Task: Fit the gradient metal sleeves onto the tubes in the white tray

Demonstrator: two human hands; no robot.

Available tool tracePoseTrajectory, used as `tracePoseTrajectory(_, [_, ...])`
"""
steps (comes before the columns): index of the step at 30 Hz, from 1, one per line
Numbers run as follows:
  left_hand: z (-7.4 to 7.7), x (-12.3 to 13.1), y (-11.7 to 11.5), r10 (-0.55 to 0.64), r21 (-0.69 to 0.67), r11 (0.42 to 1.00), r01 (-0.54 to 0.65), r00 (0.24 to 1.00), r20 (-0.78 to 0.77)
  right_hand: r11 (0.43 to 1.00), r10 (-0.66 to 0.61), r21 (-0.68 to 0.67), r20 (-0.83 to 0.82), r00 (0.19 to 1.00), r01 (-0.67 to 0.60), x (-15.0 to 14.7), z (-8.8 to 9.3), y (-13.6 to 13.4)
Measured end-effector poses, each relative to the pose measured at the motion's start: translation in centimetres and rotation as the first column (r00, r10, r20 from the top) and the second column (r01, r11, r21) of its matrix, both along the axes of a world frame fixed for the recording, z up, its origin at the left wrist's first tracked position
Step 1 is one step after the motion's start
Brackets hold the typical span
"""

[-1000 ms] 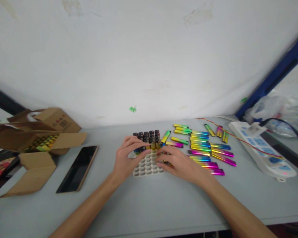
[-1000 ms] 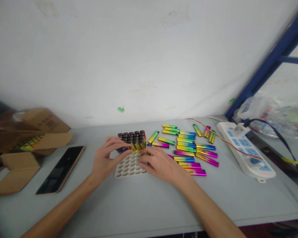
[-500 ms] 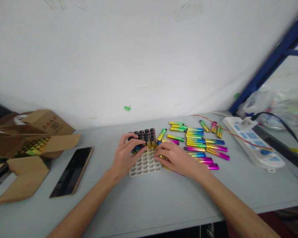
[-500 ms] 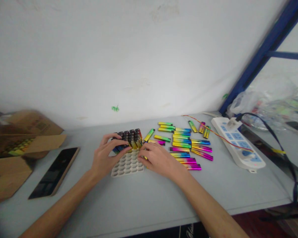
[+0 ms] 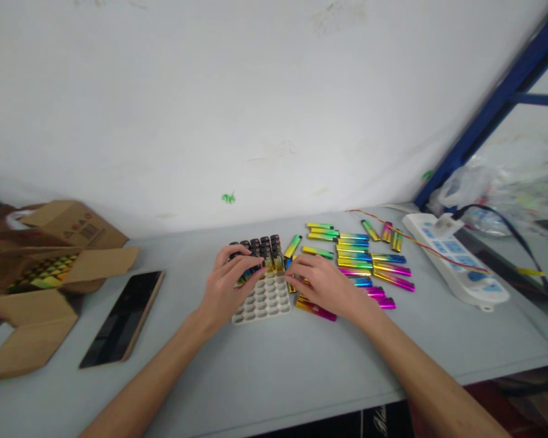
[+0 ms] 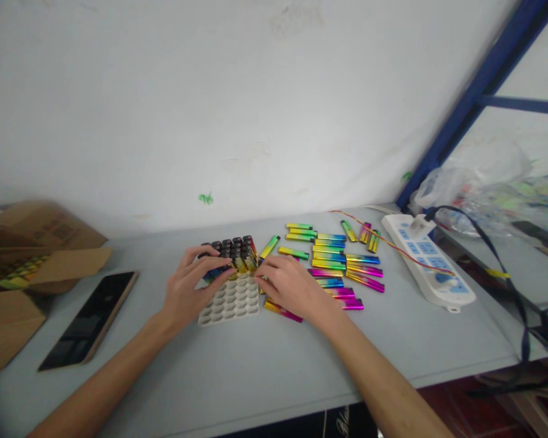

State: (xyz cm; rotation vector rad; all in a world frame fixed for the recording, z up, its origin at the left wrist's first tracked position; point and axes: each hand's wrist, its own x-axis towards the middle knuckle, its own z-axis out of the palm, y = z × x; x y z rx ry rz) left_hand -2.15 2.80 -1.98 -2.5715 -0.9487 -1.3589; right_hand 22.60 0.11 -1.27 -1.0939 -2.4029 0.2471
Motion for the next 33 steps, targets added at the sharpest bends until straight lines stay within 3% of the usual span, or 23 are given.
tracePoseTrajectory(12, [0.22, -0.38, 0.33, -0.045, -0.004, 0.999, 0.045, 0.998, -0.040, 1.000, -0.019, -0.005, -0.026, 0.999, 0.019, 0.33, -0.06, 0.21])
tracePoseTrajectory(17, [0.12, 0.01, 0.02, -0.029, -0.059, 0.998, 0.028, 0.999, -0.026, 1.000, -0.031, 0.005, -0.048, 0.998, 0.031, 0.51, -0.18, 0.35])
tracePoseTrajectory(29, [-0.52, 0.45, -0.12, 0.075, -0.018, 0.997, -0.075, 0.997, 0.008, 1.000, -0.029, -0.009, -0.078, 0.997, 0.028, 0.64, -0.25, 0.56])
tracePoseTrajectory(33, [-0.54, 0.38, -0.18, 0.043, 0.011, 0.999, -0.042, 0.999, -0.026, 0.999, -0.041, -0.024, -0.088, 0.995, 0.039, 0.87, -0.21, 0.58])
